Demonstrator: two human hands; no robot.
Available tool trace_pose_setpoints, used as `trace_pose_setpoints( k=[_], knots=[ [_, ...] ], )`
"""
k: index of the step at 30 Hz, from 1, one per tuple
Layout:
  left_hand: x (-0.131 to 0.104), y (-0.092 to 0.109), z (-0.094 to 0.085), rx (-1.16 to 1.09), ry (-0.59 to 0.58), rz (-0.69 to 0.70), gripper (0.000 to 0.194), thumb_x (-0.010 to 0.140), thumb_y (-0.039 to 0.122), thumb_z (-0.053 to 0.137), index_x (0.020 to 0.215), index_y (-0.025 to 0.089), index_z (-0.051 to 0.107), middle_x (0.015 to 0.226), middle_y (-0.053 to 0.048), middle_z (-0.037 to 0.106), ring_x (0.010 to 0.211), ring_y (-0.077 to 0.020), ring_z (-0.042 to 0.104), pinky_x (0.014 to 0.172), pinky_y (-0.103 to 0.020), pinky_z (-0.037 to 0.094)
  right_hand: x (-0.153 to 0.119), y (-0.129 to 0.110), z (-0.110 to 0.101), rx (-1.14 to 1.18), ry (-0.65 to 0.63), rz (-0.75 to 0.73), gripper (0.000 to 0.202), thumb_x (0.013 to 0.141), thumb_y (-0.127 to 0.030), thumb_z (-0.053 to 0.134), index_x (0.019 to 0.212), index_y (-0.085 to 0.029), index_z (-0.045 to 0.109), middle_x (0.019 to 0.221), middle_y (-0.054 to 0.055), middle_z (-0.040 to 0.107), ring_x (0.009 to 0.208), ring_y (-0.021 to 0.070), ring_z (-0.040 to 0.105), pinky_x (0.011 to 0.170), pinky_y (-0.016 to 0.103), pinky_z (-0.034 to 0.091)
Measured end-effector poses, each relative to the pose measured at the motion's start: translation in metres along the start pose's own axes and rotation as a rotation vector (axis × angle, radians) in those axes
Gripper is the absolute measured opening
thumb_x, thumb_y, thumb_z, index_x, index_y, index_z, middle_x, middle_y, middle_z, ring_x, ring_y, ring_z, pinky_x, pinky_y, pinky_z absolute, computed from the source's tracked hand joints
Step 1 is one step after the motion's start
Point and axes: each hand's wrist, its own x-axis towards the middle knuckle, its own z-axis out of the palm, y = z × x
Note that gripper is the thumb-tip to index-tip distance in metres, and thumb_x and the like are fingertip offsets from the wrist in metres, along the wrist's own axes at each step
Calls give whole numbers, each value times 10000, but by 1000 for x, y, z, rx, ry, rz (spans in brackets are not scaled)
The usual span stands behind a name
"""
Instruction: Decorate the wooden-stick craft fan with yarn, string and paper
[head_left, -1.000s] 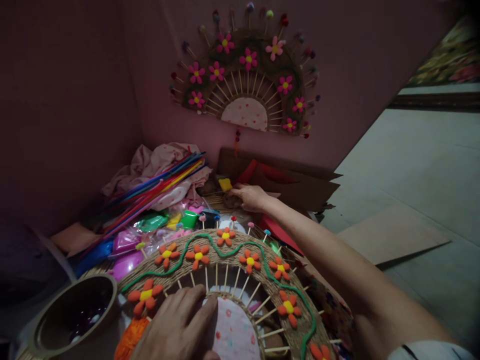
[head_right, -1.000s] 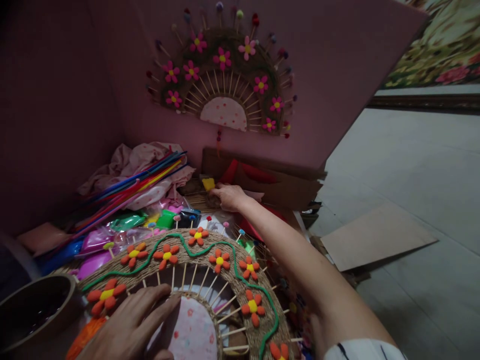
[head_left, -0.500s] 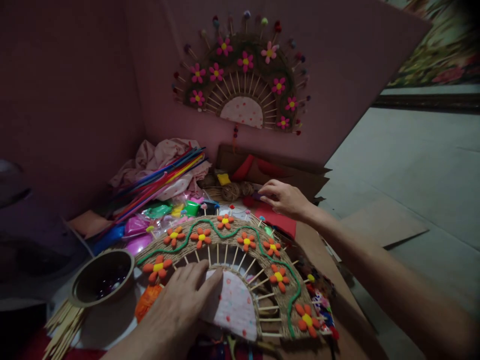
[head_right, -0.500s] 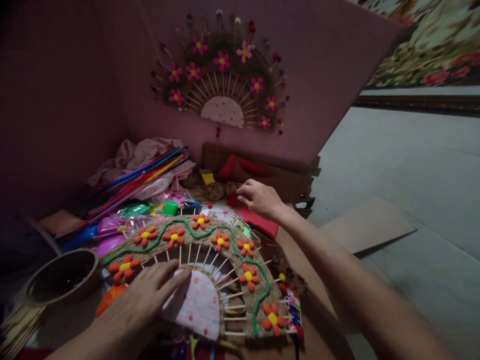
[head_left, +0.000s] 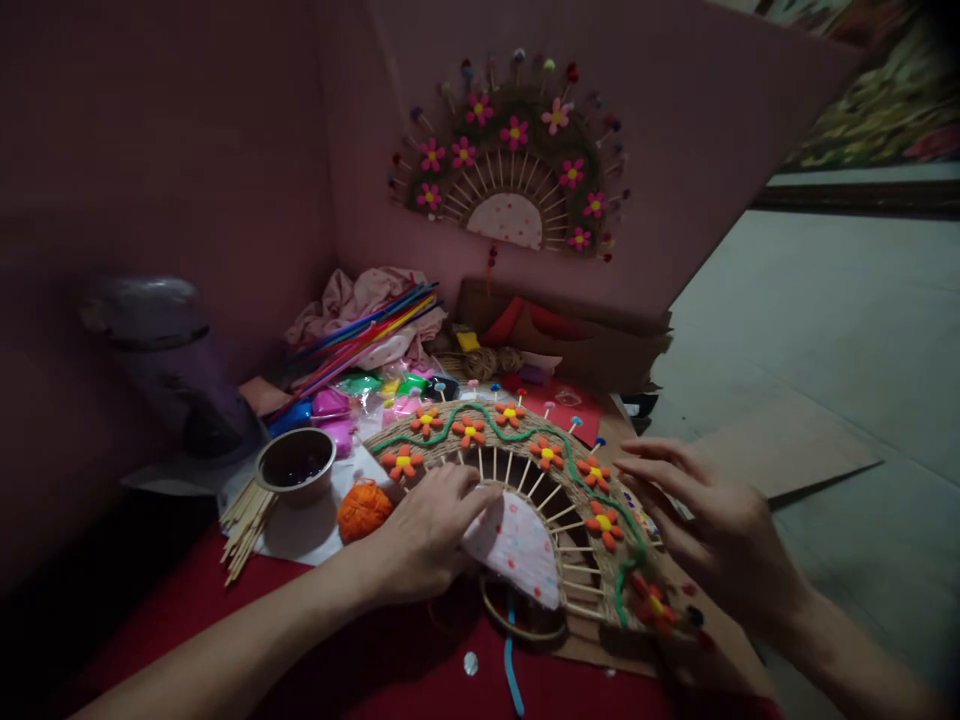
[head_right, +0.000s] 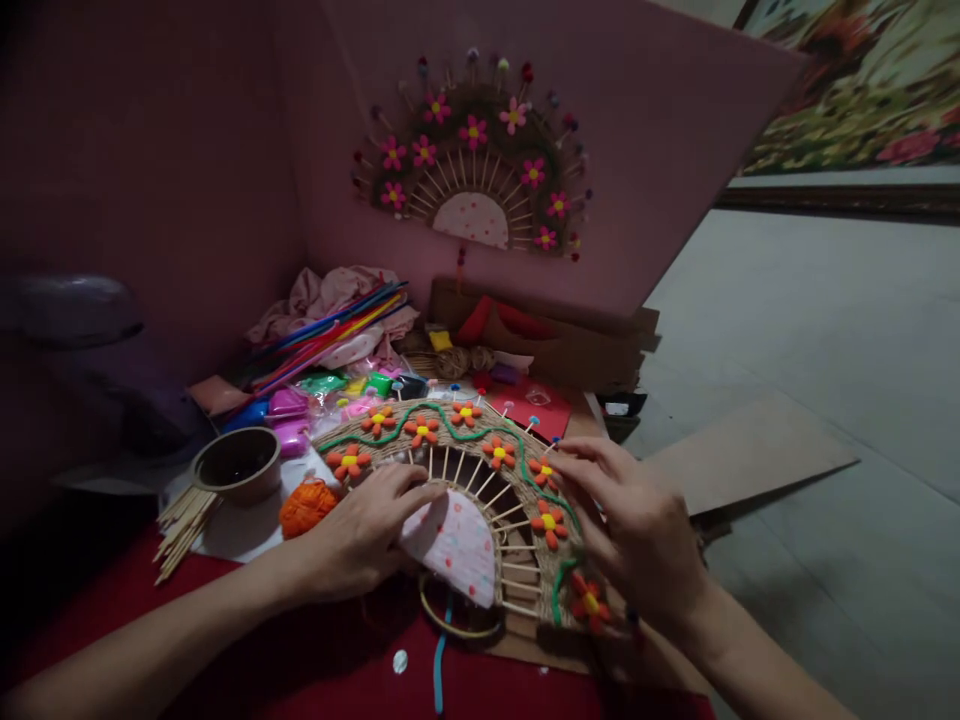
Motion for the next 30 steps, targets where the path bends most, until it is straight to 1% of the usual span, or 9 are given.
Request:
trace_pose_setpoints(
  k=[5,8,10,12,16,20,22,26,30],
  knots=[
    [19,2,-16,45,83,23,596,664,158,683,1227,199,491,1152,-114,533,1026,-259,494,845,-424,433,-34,-48,-11,-4,85,-177,357,836,-127,544,1156,-272,608,1011,80,700,955,229,648,803,367,513],
    [34,1,-39,38,140,37,558,673,278,732,1183,185,523,1091,-97,570,995,-247,517,854,-422,432,-48,-76,1,88,-3,-322,338,893,-202,434,1180,-243,609,971,86,730,923,238,654,738,384,505],
    [46,1,-58,10,200,26,492,714,283,707,1163,170,542,1050,-86,592,967,-221,527,848,-392,436,-51,-88,13,140,15,-375,342,895,-150,398,1129,-231,634,909,83,738,845,220,662,685,372,505],
    [58,1,-77,-28,238,16,484,704,274,717,1141,141,558,1044,-87,607,968,-214,532,848,-381,435,-49,-92,26,158,-6,-353,301,891,-154,406,1045,-214,658,835,85,725,769,211,647,655,372,494],
    [75,9,-112,-191,273,-56,573,617,305,773,1123,133,567,1089,-82,607,974,-210,555,815,-336,457,-31,-84,45,36,-189,-187,180,866,-162,483,920,-205,650,857,81,680,821,220,607,689,364,467],
    [79,23,-135,-166,322,-82,547,568,322,792,1056,168,601,1040,-49,632,943,-211,575,785,-314,469,7,-66,71,-64,-249,47,171,865,-173,516,1007,-174,611,1035,115,632,975,246,562,852,388,447],
    [77,26,-141,-132,332,-49,547,557,335,797,1046,178,609,1039,-46,637,944,-222,583,786,-324,474,33,-57,89,-115,-277,144,231,859,-296,580,1043,-158,593,1071,136,612,991,267,547,845,390,449],
    [68,24,-148,-80,358,5,565,550,335,808,1065,199,620,1055,-49,647,932,-227,592,803,-336,482,79,-41,125,-97,-353,120,566,769,-501,664,1169,-124,528,1171,185,564,1074,313,497,904,427,399],
    [55,23,-153,43,416,0,593,574,315,811,1119,187,617,1053,-54,647,899,-205,591,793,-315,481,99,-31,151,-69,-414,48,640,656,-599,715,1105,-173,552,1091,117,589,1002,275,513,863,381,392]
  ],
)
